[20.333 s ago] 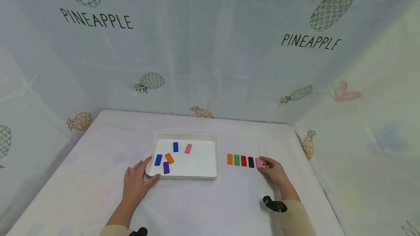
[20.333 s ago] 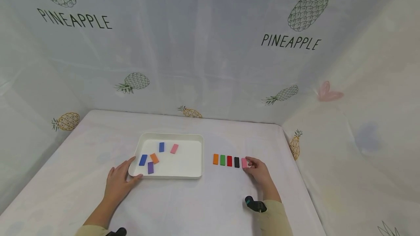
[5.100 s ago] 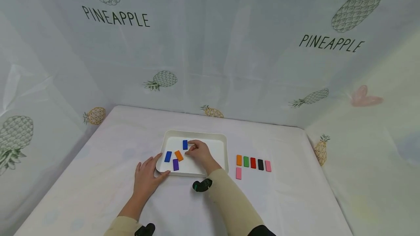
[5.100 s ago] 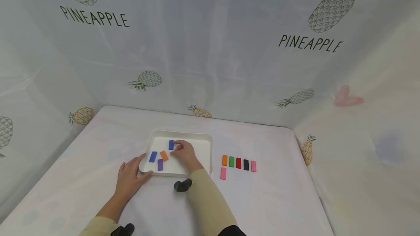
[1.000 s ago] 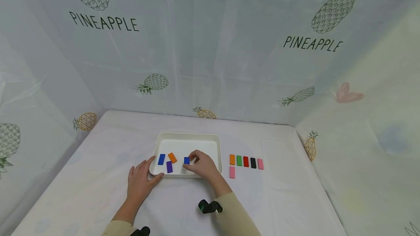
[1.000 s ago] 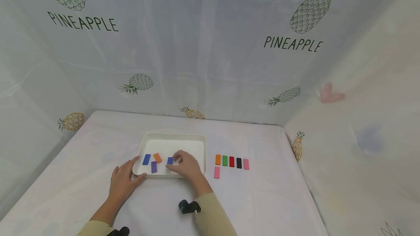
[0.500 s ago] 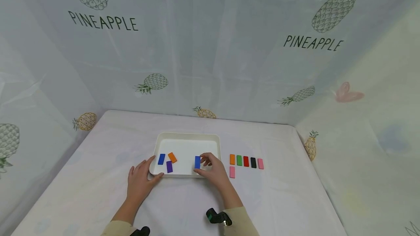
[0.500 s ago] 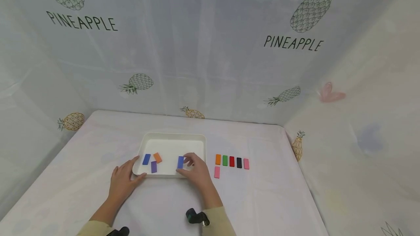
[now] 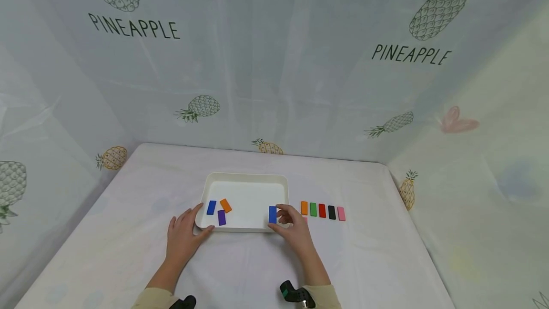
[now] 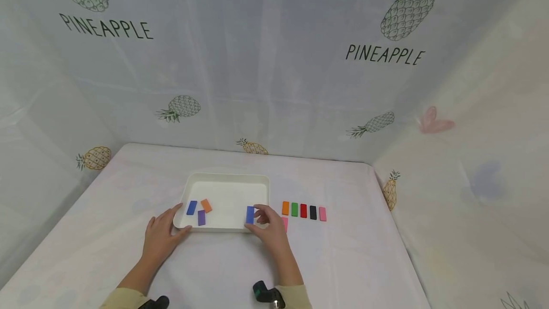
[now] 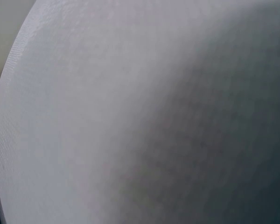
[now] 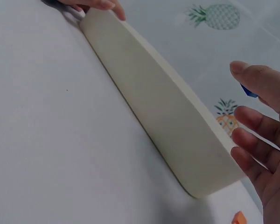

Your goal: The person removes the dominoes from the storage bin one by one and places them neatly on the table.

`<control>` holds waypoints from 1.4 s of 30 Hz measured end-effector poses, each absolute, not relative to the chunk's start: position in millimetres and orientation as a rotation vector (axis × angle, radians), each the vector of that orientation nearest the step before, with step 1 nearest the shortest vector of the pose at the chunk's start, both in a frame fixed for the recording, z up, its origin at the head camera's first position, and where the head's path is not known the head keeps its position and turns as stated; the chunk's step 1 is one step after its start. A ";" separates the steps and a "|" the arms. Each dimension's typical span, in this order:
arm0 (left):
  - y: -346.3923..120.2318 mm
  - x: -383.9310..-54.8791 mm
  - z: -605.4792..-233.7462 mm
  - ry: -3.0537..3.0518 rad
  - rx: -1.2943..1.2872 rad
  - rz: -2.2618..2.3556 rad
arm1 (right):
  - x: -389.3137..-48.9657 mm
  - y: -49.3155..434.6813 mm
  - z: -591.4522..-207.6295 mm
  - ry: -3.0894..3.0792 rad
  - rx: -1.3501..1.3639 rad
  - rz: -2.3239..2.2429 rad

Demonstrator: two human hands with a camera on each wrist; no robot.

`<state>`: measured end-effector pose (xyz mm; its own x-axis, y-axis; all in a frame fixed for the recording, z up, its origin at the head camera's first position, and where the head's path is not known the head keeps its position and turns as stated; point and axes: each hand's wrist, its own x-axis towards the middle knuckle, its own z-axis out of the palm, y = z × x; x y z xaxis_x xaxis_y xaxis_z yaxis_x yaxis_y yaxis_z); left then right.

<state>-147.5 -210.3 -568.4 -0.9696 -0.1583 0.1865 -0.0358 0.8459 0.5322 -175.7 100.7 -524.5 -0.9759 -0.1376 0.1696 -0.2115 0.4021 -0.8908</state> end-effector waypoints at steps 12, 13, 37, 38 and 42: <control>-209.9 -147.5 -568.1 -2.792 0.146 -0.797 | -173.7 134.6 -530.7 -2.503 0.074 1.738; -210.0 -147.6 -568.2 -2.794 0.147 -0.797 | -173.7 137.0 -532.2 -2.508 0.057 1.733; -211.8 -149.6 -571.6 -2.806 0.151 -0.801 | -161.8 185.1 -550.5 -2.567 -0.210 1.627; -211.7 -149.6 -571.4 -2.808 0.153 -0.803 | -161.7 186.6 -551.5 -2.573 -0.210 1.624; -211.3 -149.5 -570.2 -2.811 0.156 -0.815 | -161.8 194.9 -555.3 -2.580 -0.224 1.621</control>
